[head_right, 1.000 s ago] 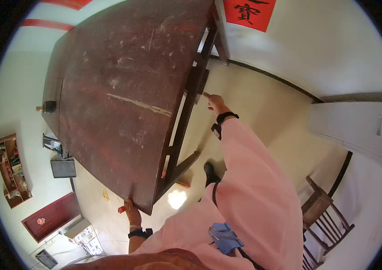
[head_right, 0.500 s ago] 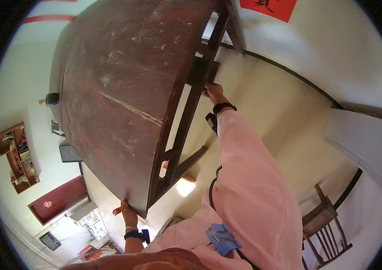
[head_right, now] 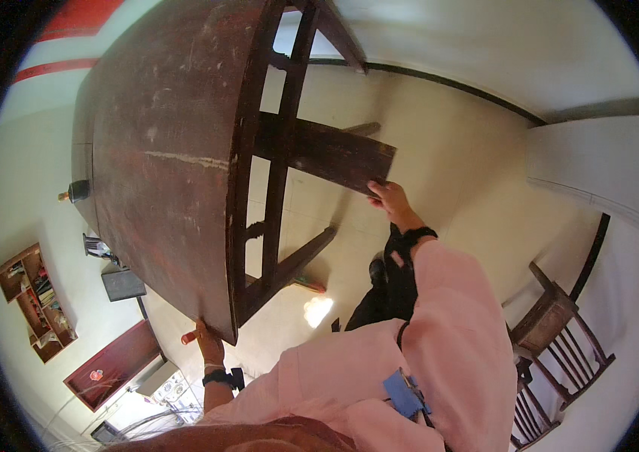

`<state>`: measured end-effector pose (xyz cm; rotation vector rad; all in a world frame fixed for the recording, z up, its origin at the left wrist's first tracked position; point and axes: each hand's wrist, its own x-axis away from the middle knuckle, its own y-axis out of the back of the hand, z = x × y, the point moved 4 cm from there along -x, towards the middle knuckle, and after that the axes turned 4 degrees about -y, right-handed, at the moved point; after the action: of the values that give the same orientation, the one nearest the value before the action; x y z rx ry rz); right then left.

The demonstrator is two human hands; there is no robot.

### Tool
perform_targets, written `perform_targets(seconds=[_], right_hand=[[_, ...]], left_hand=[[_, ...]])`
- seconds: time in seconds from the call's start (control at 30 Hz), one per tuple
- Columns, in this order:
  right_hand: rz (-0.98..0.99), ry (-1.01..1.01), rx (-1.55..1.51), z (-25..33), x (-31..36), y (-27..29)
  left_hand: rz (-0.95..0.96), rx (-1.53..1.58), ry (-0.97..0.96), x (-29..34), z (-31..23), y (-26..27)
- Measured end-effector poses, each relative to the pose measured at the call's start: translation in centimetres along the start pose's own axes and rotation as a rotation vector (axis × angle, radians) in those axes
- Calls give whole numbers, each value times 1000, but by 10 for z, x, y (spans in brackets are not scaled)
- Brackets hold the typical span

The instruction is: The person moves wooden chairs and a bench, and sweeps the floor with a broom.

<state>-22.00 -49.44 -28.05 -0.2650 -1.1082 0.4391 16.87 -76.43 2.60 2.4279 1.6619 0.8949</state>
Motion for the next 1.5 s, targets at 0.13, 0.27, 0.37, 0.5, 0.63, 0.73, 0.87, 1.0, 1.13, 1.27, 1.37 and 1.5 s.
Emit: perform_targets(seconds=[0.13, 0.27, 0.37, 0.5, 0.63, 0.73, 0.87, 1.0, 1.13, 1.27, 1.37, 1.5], right_hand=[[-142, 44, -59, -2, 61, 69], [-253, 112, -181, -17, 114, 141], [-312, 145, -311, -38, 159, 191], [-444, 167, -414, -87, 229, 242], [-634, 125, -493, -140, 301, 278], [-808, 87, -496, -168, 351, 299], [-874, -136, -652, -235, 401, 358], [-1131, -359, 188, -252, 419, 394], [-1249, -108, 1119, -144, 369, 367], [-800, 281, 1069, -77, 256, 267], [-384, 265, 990, -57, 180, 176], [-199, 127, 1004, -40, 133, 94]], left_hand=[[5, -453, -240, -3, -10, 0], [41, -454, -282, -9, -9, -1], [95, -476, -335, -10, -9, -2], [120, -135, -133, -7, -7, -7], [161, -722, -493, -23, 4, 21], [179, -927, -493, -31, 9, 36], [79, 45, -106, -52, 30, 51], [144, -751, -465, -25, 5, 24], [144, -622, -437, -15, 4, 24], [93, -453, -297, -31, 13, 31], [131, -648, -449, -26, 11, 32], [133, -772, -529, -7, -4, 1]])
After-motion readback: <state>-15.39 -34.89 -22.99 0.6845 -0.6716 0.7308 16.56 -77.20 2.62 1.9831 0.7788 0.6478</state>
